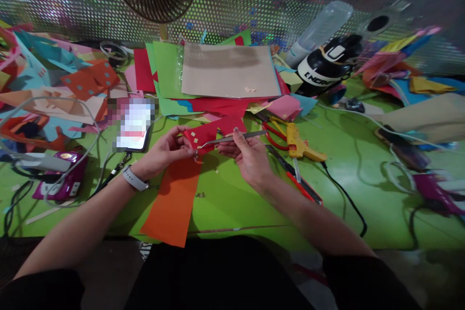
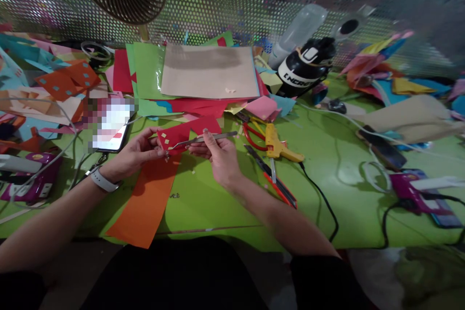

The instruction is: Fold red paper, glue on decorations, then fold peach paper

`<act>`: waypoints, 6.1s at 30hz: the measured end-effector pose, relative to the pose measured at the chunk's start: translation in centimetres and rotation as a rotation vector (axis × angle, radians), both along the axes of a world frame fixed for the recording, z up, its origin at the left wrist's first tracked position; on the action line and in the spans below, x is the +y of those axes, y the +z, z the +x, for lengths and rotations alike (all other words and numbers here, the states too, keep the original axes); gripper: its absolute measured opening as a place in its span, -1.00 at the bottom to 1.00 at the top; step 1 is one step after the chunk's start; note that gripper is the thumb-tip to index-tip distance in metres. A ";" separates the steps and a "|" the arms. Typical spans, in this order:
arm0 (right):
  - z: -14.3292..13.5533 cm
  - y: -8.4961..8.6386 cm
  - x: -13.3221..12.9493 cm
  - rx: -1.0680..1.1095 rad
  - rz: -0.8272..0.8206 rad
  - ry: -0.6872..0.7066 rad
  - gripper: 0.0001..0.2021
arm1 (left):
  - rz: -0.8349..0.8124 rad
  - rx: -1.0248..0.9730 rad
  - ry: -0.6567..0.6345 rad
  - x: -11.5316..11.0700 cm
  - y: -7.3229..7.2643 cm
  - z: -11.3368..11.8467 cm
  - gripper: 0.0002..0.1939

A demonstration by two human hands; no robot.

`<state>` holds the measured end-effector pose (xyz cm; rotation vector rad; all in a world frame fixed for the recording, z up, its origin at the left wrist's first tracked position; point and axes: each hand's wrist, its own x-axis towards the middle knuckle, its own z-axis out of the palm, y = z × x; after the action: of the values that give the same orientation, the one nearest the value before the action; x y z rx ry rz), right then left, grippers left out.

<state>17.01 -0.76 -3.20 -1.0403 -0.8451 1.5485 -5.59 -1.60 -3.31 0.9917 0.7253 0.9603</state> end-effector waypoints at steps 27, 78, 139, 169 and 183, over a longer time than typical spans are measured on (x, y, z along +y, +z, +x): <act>-0.5 -0.1 -0.2 0.023 -0.041 0.010 -0.61 | 0.038 0.032 0.014 -0.4 0.3 0.3 -0.63; 0.2 1.9 -0.6 0.064 0.105 -0.091 -0.66 | -0.038 -0.026 0.154 0.0 0.7 -0.3 -0.57; 2.6 -0.4 -1.0 0.065 -0.141 -0.011 -0.68 | -0.032 0.201 0.184 -0.4 1.5 0.6 -0.29; 1.4 -0.5 -2.7 0.305 -0.200 0.322 -0.67 | -0.033 0.116 -0.078 -1.3 1.4 1.3 -0.62; 1.8 0.3 -2.1 -0.345 0.118 0.559 -0.71 | -0.084 -0.040 0.499 -0.4 3.8 -0.1 -0.66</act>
<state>18.84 -2.90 -2.91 -1.0534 -1.5485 1.7672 -5.72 -2.01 0.47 0.7261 0.9957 1.3640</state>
